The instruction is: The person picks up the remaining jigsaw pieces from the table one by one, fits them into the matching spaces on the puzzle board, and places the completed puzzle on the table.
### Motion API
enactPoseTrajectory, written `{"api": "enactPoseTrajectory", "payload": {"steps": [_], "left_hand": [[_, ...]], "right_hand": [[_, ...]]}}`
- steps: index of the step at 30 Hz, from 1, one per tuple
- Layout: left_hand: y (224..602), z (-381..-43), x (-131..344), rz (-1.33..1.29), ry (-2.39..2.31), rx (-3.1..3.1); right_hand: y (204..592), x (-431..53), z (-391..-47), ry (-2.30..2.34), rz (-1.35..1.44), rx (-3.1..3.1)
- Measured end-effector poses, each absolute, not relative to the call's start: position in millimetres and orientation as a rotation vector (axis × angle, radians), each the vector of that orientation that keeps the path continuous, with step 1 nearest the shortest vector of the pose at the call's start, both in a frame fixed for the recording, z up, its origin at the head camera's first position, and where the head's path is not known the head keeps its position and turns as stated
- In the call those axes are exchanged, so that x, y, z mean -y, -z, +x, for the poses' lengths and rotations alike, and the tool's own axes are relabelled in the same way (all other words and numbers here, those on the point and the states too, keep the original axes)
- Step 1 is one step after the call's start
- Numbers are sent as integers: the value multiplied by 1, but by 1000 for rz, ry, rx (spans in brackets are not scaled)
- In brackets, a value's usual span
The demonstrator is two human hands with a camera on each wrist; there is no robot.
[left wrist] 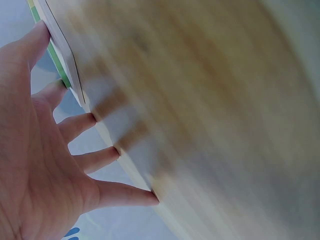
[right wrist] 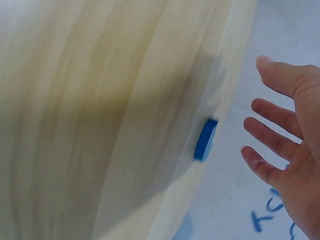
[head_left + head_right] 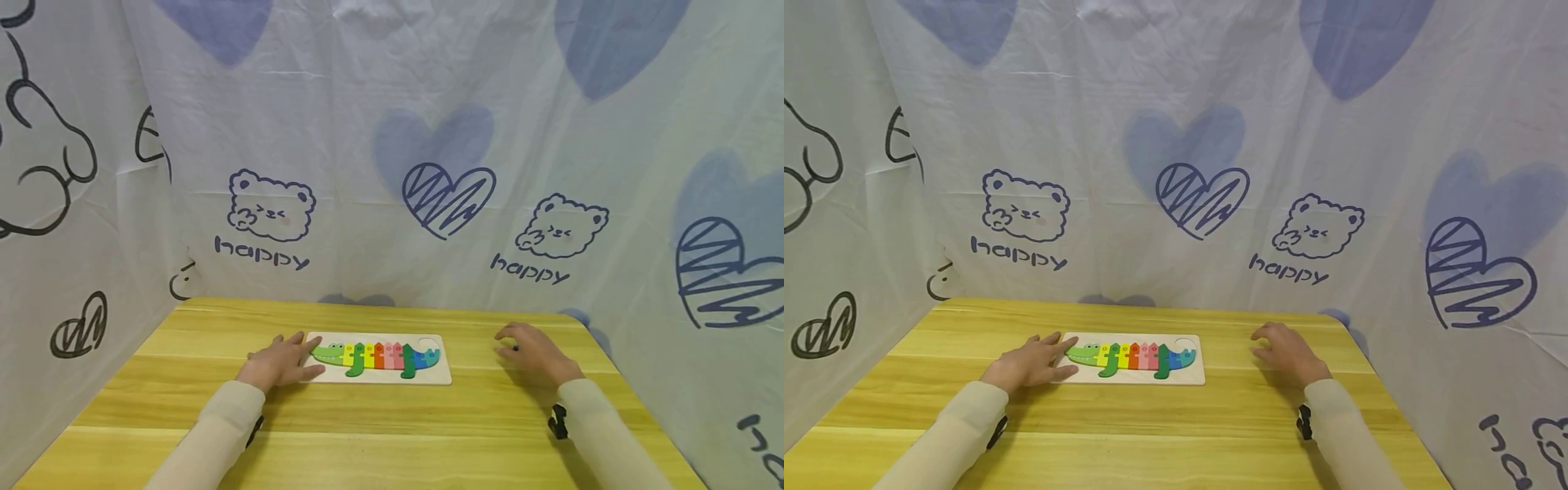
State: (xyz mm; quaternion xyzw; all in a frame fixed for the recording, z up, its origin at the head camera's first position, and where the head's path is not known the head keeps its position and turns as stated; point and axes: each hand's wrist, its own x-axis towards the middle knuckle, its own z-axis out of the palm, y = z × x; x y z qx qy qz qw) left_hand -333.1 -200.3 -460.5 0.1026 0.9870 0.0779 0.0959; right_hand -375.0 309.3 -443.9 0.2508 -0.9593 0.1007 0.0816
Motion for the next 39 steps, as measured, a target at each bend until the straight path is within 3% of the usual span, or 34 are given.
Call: {"api": "enactPoseTrajectory", "payload": {"steps": [20,39], "left_hand": [[459,-331,199,299,-243,-2923],[458,-331,200,297,-232,-2924]], "right_hand": [[462,-342,-381,-210,499,2897],[463,-336,-380,-311,845,2826]]}}
